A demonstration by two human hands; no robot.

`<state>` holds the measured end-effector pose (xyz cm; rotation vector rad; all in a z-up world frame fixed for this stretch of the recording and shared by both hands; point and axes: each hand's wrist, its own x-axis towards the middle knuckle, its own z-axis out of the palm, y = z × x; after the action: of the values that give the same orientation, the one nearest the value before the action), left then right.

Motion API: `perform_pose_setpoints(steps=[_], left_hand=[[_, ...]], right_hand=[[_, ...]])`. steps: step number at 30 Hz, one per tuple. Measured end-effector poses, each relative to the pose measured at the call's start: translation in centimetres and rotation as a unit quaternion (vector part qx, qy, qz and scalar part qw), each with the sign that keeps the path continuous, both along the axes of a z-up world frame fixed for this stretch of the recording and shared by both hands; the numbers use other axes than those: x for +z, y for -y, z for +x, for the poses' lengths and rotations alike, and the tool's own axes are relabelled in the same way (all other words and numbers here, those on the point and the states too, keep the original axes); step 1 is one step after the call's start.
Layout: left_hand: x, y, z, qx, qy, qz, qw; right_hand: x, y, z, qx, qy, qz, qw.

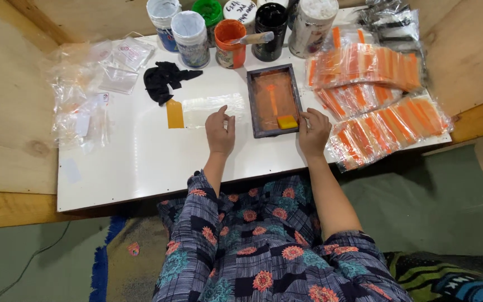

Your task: Spreading orange ink into a rectangular tray using a palette knife at a workstation.

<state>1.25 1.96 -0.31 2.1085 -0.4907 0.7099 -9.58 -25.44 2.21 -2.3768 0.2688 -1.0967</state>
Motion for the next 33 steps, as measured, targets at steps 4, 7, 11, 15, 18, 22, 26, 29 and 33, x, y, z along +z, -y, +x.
perform_pose_setpoints(steps=[4,7,11,15,18,22,26,29,33], left_hand=[[-0.1,0.2,-0.3,0.005,-0.038,0.052,0.998],[0.9,0.5,-1.1,0.016,-0.034,0.095,0.995],[4.3,1.4,-1.7,-0.036,-0.078,0.179,0.980],[4.6,3.1,-0.1,-0.098,-0.144,0.227,0.958],[4.6,4.6,1.7,-0.163,-0.208,0.263,0.928],[6.4,5.6,3.5,-0.194,-0.267,0.329,0.885],[7.9,5.2,4.3,-0.205,-0.318,0.362,0.852],[8.4,4.6,4.5,-0.221,-0.341,0.378,0.832],[7.3,4.1,4.7,-0.231,-0.354,0.386,0.820]], right_hand=[[0.7,-0.3,0.0,-0.005,0.010,-0.001,1.000],[0.2,-0.3,-0.1,0.012,0.001,-0.037,0.999],[0.1,0.1,0.0,0.097,-0.050,-0.127,0.986],[1.0,0.4,0.1,0.123,-0.134,-0.196,0.964],[3.2,0.3,0.3,0.144,-0.226,-0.175,0.947],[5.0,0.7,2.0,0.172,-0.313,-0.157,0.921],[4.5,1.3,3.5,0.186,-0.348,-0.208,0.895],[4.8,1.1,4.4,0.190,-0.358,-0.225,0.886],[5.7,1.0,4.6,0.181,-0.384,-0.229,0.876]])
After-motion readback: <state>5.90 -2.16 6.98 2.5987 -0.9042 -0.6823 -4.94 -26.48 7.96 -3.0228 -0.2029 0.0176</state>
